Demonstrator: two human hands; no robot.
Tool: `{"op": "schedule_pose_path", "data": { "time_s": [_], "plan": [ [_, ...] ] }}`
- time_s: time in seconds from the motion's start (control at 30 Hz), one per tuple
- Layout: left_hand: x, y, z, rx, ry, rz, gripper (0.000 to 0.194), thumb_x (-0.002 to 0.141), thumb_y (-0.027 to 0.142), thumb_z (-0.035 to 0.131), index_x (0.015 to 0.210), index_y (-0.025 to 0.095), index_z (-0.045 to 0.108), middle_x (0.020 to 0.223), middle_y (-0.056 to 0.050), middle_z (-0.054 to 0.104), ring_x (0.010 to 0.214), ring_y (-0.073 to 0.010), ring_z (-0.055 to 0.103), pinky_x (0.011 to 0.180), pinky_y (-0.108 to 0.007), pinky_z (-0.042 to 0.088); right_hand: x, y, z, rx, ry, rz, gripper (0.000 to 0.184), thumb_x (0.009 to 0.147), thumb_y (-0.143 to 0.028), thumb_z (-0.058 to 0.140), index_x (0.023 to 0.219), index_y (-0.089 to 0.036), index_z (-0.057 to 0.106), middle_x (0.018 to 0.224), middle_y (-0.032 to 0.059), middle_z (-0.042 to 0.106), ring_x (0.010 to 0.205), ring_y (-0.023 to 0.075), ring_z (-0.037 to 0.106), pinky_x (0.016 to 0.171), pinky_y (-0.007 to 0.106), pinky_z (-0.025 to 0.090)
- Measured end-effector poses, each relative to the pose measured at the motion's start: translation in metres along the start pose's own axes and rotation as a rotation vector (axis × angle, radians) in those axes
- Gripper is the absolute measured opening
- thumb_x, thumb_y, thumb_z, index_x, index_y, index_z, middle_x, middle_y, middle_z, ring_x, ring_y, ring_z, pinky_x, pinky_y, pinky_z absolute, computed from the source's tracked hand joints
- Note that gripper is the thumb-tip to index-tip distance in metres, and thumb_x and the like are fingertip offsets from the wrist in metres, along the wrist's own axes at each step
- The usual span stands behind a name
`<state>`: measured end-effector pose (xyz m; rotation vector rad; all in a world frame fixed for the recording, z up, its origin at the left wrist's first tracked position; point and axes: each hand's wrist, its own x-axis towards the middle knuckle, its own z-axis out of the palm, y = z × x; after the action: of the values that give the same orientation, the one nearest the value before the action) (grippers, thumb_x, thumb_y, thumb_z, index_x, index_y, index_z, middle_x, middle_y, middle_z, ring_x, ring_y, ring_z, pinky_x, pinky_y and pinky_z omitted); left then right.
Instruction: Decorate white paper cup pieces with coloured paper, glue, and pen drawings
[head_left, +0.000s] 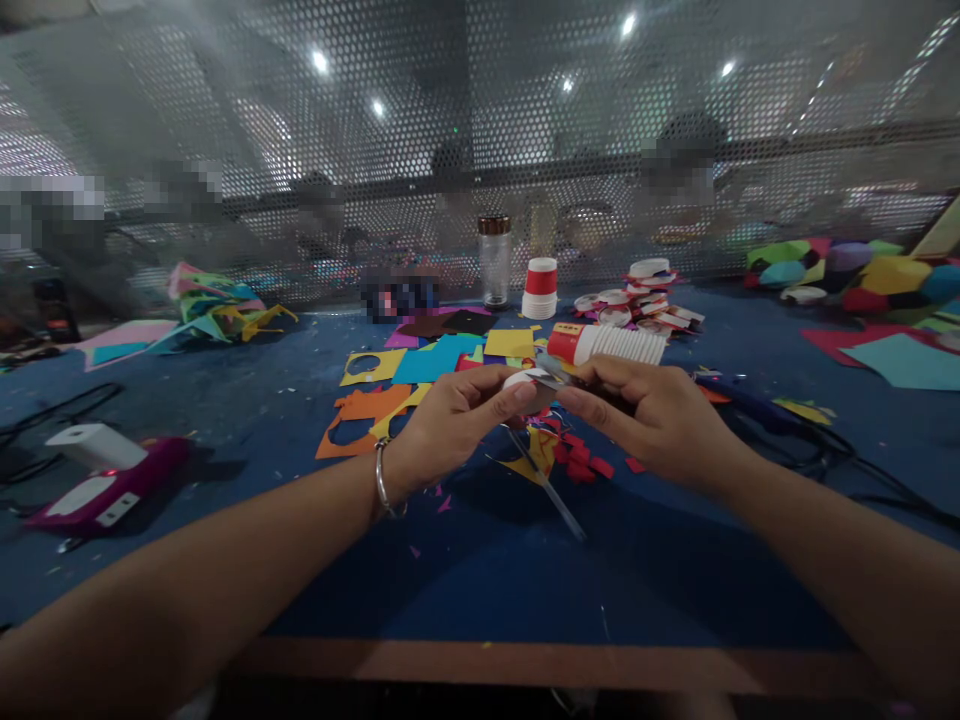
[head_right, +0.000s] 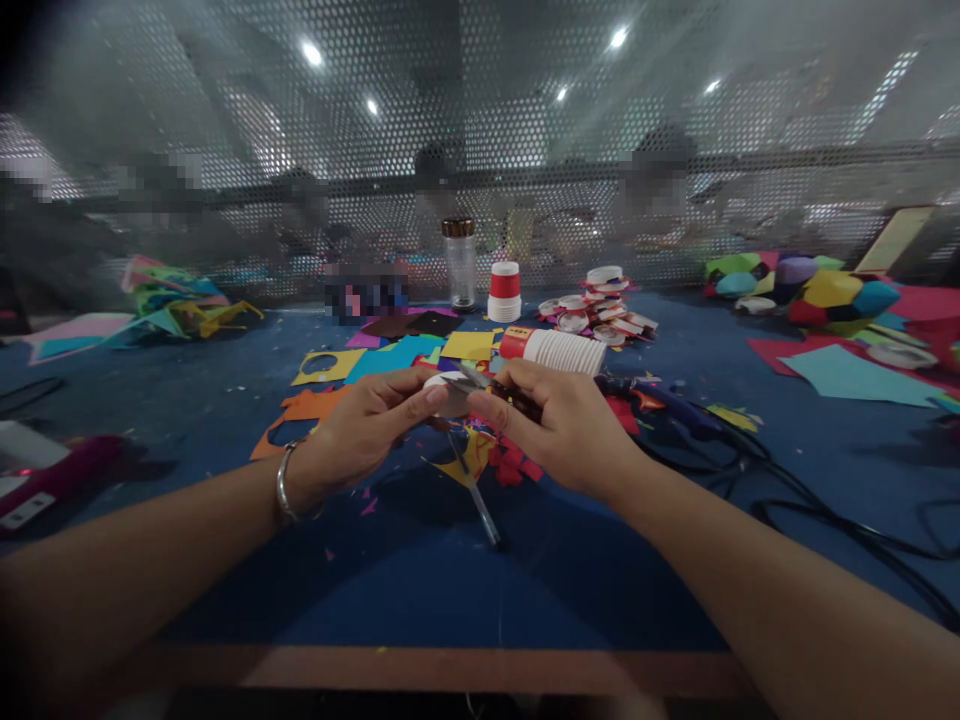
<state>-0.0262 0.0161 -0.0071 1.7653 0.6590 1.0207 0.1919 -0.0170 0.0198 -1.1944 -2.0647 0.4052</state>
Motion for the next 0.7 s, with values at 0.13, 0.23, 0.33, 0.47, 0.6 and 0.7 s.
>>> {"op": "schedule_pose_path", "data": {
  "time_s": [0.13,0.23,0.33,0.47,0.6,0.7],
  "plan": [
    [0.0002,-0.0018,-0.0004,0.003,-0.017,0.009,0.03,0.096,0.046,0.065,0.104,0.02,0.079,0.092,-0.005,0.072,0.082,-0.0147,0.062,0.076,-0.026,0.054,-0.0004,0.0004,0.0002,-0.001,0.009,-0.024,0.045,0.097,-0.06,0.055,0.072,-0.022,0.054,0.059,-0.0042,0.045,0.053,0.0105,0.037,0.05,0.028,0.029],
    [-0.0007,0.0002,-0.0008,0.045,-0.006,0.019,0.028,0.095,0.044,0.066,0.102,0.02,0.079,0.089,-0.004,0.07,0.078,-0.0133,0.061,0.075,-0.025,0.052,-0.0009,-0.0003,-0.0003,-0.014,0.014,-0.043,0.044,0.097,-0.057,0.056,0.071,-0.022,0.052,0.059,-0.0044,0.044,0.053,0.0104,0.037,0.05,0.028,0.029],
    [-0.0015,0.002,-0.0006,0.021,-0.016,0.015,0.026,0.095,0.043,0.066,0.101,0.02,0.079,0.09,-0.004,0.069,0.078,-0.0129,0.061,0.074,-0.025,0.053,-0.0016,-0.0015,-0.0007,-0.023,0.015,-0.059,0.044,0.098,-0.055,0.056,0.069,-0.023,0.05,0.058,-0.0049,0.042,0.052,0.01,0.036,0.05,0.028,0.03],
    [-0.0013,0.0013,0.0009,-0.053,-0.044,0.016,0.026,0.096,0.043,0.067,0.1,0.02,0.079,0.091,-0.003,0.069,0.077,-0.0116,0.059,0.07,-0.022,0.053,-0.0027,-0.0017,-0.0007,-0.028,0.02,-0.099,0.041,0.099,-0.049,0.056,0.068,-0.023,0.049,0.058,-0.0053,0.042,0.051,0.0094,0.035,0.049,0.027,0.029],
    [-0.0005,-0.0005,0.0015,-0.109,-0.062,0.005,0.03,0.094,0.048,0.07,0.098,0.019,0.079,0.091,-0.003,0.068,0.08,-0.0119,0.059,0.068,-0.021,0.054,-0.0035,-0.0005,-0.0004,-0.061,0.05,-0.162,0.037,0.1,-0.042,0.057,0.069,-0.023,0.047,0.058,-0.0056,0.041,0.051,0.0095,0.035,0.049,0.026,0.029],
    [-0.0004,-0.0002,0.0013,-0.122,-0.059,-0.018,0.035,0.092,0.052,0.071,0.099,0.018,0.079,0.092,-0.004,0.069,0.082,-0.013,0.061,0.067,-0.021,0.055,-0.0039,-0.0001,0.0001,-0.092,0.064,-0.182,0.036,0.1,-0.038,0.057,0.07,-0.023,0.047,0.058,-0.0062,0.039,0.051,0.0092,0.035,0.048,0.025,0.029]
  ]
}}
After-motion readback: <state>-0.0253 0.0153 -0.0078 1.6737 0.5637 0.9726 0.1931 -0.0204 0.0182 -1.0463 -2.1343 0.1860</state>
